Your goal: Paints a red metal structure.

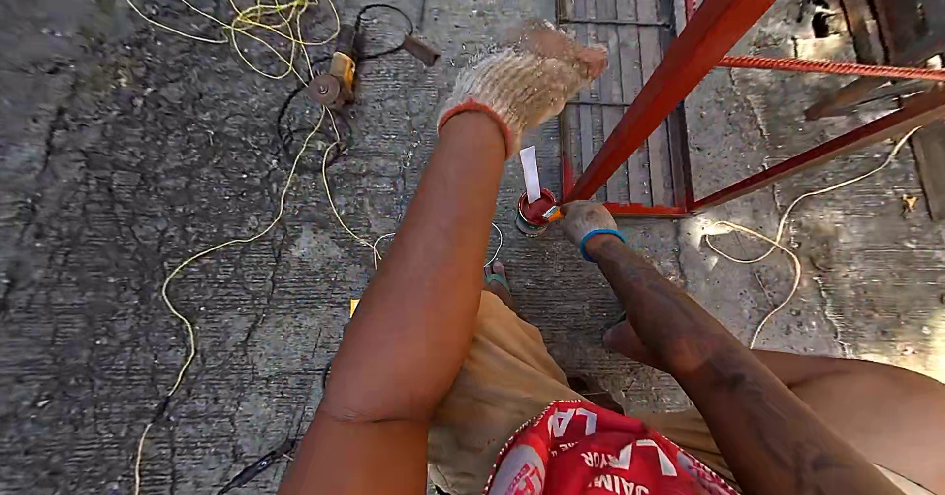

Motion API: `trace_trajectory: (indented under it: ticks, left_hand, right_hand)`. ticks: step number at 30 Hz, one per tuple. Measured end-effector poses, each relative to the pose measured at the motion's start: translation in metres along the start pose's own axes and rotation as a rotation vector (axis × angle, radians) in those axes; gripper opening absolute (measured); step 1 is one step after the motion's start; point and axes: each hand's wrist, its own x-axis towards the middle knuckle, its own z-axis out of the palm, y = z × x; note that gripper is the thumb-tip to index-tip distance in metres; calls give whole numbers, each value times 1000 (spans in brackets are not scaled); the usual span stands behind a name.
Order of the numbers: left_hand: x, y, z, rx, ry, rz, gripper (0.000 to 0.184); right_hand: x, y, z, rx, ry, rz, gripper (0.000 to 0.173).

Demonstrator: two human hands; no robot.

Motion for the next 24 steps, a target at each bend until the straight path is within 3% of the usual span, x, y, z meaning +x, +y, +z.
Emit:
trace_trajectory:
  ticks: [1, 3, 4, 10, 17, 24]
  left_hand:
    - [5, -2, -2, -22, 23, -6, 51]
    - [20, -4, -2, -80, 79, 9, 50]
    - [25, -4, -2, -97, 105, 20, 49]
    - [29, 5, -1, -339, 281, 112, 15]
    - [-1, -32, -3, -209, 172, -72, 35]
    - [-13, -64, -14, -267, 168, -241, 34]
  right_hand:
    - [20, 5, 22, 12, 0, 12, 30]
    - [47, 13, 29, 44, -211, 80, 33]
    - [51, 19, 33, 72, -229, 103, 34]
    - [28, 35, 43, 384, -245, 308, 39]
    - [17, 46, 70, 871, -249, 489, 37]
    - [-2, 52, 75, 1143, -254, 582, 31]
